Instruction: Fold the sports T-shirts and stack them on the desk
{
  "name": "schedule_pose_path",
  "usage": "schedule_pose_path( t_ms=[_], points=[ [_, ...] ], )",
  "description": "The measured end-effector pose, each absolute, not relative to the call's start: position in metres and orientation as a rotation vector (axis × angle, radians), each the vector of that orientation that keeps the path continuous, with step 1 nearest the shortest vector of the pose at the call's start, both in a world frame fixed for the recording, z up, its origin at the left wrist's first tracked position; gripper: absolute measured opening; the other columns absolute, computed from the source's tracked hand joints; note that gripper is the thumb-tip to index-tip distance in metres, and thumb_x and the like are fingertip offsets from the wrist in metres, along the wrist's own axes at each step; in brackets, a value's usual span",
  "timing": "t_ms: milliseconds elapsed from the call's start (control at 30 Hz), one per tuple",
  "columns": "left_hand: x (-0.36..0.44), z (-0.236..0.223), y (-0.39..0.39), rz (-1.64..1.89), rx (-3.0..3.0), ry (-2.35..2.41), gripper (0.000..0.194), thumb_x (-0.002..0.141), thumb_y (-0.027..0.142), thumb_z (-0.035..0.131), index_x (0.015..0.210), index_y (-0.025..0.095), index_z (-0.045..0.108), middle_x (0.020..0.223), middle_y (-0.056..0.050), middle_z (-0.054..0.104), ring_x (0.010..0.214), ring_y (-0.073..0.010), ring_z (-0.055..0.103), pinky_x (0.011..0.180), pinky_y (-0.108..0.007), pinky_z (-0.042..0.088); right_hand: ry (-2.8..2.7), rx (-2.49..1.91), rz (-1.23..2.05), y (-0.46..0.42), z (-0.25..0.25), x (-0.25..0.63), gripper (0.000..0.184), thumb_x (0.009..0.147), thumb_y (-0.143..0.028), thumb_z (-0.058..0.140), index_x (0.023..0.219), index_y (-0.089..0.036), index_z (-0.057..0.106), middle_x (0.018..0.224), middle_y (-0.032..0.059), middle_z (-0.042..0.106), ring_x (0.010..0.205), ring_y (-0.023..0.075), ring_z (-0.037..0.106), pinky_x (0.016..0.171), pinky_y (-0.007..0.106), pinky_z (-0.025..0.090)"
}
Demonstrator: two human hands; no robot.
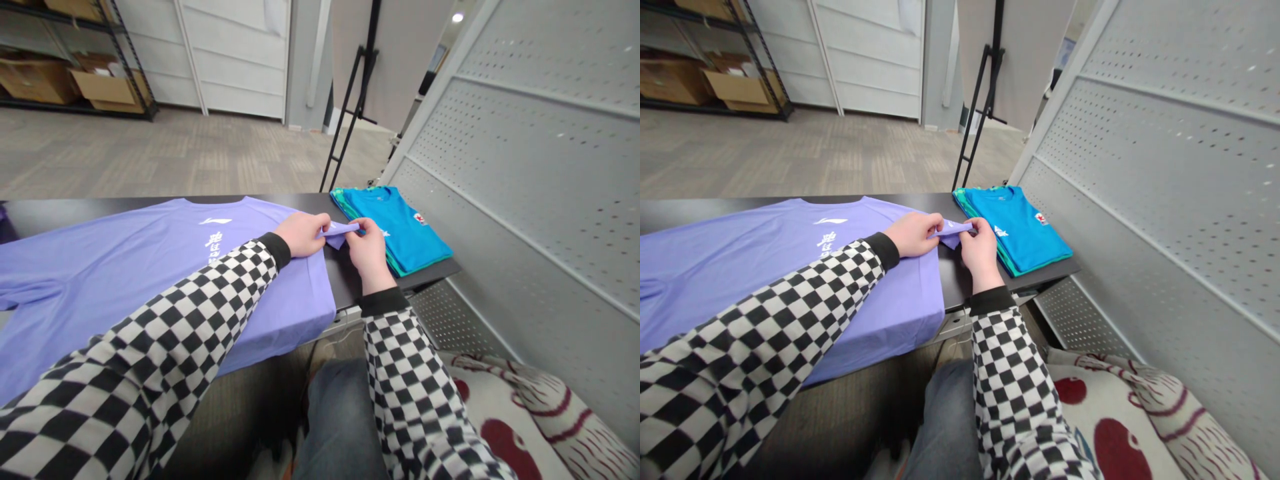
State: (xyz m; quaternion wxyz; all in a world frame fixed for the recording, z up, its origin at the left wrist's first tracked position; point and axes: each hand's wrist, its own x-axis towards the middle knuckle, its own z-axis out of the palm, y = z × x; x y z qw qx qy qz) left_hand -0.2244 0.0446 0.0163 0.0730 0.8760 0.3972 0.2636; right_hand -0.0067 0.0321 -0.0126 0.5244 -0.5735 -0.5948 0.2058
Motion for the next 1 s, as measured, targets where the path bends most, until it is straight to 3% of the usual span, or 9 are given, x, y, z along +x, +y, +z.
schedule_pose_path(
  t_ms=[100, 233, 433, 567, 667, 767, 833, 1000],
  points=[
    [-0.225, 0.012, 0.048, 0.864, 2.495, 1.171, 0.011, 0.091, 0.024, 0.069, 0.102, 0.025, 0.067, 0.079, 0.000, 0.072, 0.071, -0.0227, 0.066, 0.068, -0.034, 0.041, -1.297, -1.229, 0.623, 0.042, -0.019, -0.006, 0.032, 0.078, -0.034, 0.073, 0.107, -0.023, 0.069, 0.104, 0.0047, 0.076, 0.088, 0.0220, 0.071, 0.084, 0.036, 0.060],
    [-0.225, 0.008, 0.052, 0.941, 2.314, 1.125, 0.015, 0.098, 0.039, 0.068, 0.095, 0.024, 0.066, 0.076, 0.002, 0.069, 0.069, -0.0197, 0.064, 0.067, -0.033, 0.042, -1.243, -1.136, 0.637, 0.048, -0.020, -0.003, 0.042, 0.081, -0.039, 0.081, 0.117, -0.022, 0.070, 0.115, 0.0080, 0.076, 0.099, 0.0221, 0.073, 0.096, 0.039, 0.062],
    [-0.225, 0.005, 0.054, 1.108, 2.214, 1.070, 0.021, 0.100, 0.042, 0.064, 0.088, 0.024, 0.060, 0.072, 0.003, 0.061, 0.067, -0.0178, 0.056, 0.065, -0.032, 0.040, -1.494, -1.314, 0.384, 0.034, -0.004, 0.000, 0.045, 0.094, -0.032, 0.071, 0.138, -0.019, 0.073, 0.141, 0.0170, 0.074, 0.114, 0.0262, 0.076, 0.102, 0.044, 0.062],
    [-0.225, 0.004, 0.056, 1.207, 2.223, 1.048, 0.013, 0.098, 0.034, 0.063, 0.090, 0.024, 0.059, 0.079, 0.002, 0.061, 0.074, -0.0182, 0.057, 0.071, -0.033, 0.044, -1.618, -1.407, 0.206, 0.023, 0.010, -0.001, 0.025, 0.095, -0.024, 0.069, 0.115, -0.019, 0.082, 0.133, 0.0177, 0.077, 0.132, 0.0306, 0.070, 0.116, 0.048, 0.056],
    [-0.222, 0.006, 0.056, 1.181, 2.210, 1.033, 0.009, 0.090, 0.026, 0.067, 0.097, 0.023, 0.063, 0.087, 0.001, 0.065, 0.077, -0.0180, 0.059, 0.074, -0.032, 0.047, -1.683, -1.392, 0.191, 0.015, 0.019, -0.005, 0.014, 0.096, -0.024, 0.068, 0.098, -0.021, 0.081, 0.123, 0.0158, 0.080, 0.128, 0.0307, 0.071, 0.115, 0.047, 0.054],
    [-0.213, 0.010, 0.055, 1.117, 2.148, 1.029, 0.027, 0.086, 0.030, 0.076, 0.110, 0.022, 0.068, 0.089, 0.002, 0.068, 0.076, -0.0173, 0.059, 0.071, -0.031, 0.047, -1.722, -1.320, 0.256, 0.008, 0.026, -0.010, 0.015, 0.101, -0.029, 0.065, 0.105, -0.022, 0.077, 0.112, 0.0111, 0.080, 0.107, 0.0279, 0.074, 0.102, 0.044, 0.058],
    [-0.206, 0.013, 0.054, 1.089, 2.096, 1.013, 0.027, 0.088, 0.036, 0.077, 0.109, 0.020, 0.072, 0.086, 0.001, 0.069, 0.075, -0.0176, 0.060, 0.070, -0.031, 0.047, -1.764, -1.274, 0.283, 0.005, 0.029, -0.012, 0.017, 0.104, -0.031, 0.061, 0.110, -0.023, 0.075, 0.104, 0.0077, 0.078, 0.098, 0.0265, 0.073, 0.098, 0.042, 0.058],
    [-0.201, 0.018, 0.056, 1.154, 1.966, 0.978, 0.018, 0.089, 0.037, 0.078, 0.090, 0.019, 0.072, 0.078, 0.000, 0.068, 0.072, -0.0168, 0.059, 0.066, -0.030, 0.046, -1.776, -1.274, 0.131, 0.004, 0.032, -0.012, 0.014, 0.102, -0.029, 0.063, 0.108, -0.024, 0.074, 0.121, 0.0124, 0.071, 0.113, 0.0289, 0.068, 0.105, 0.044, 0.055]
  ],
)
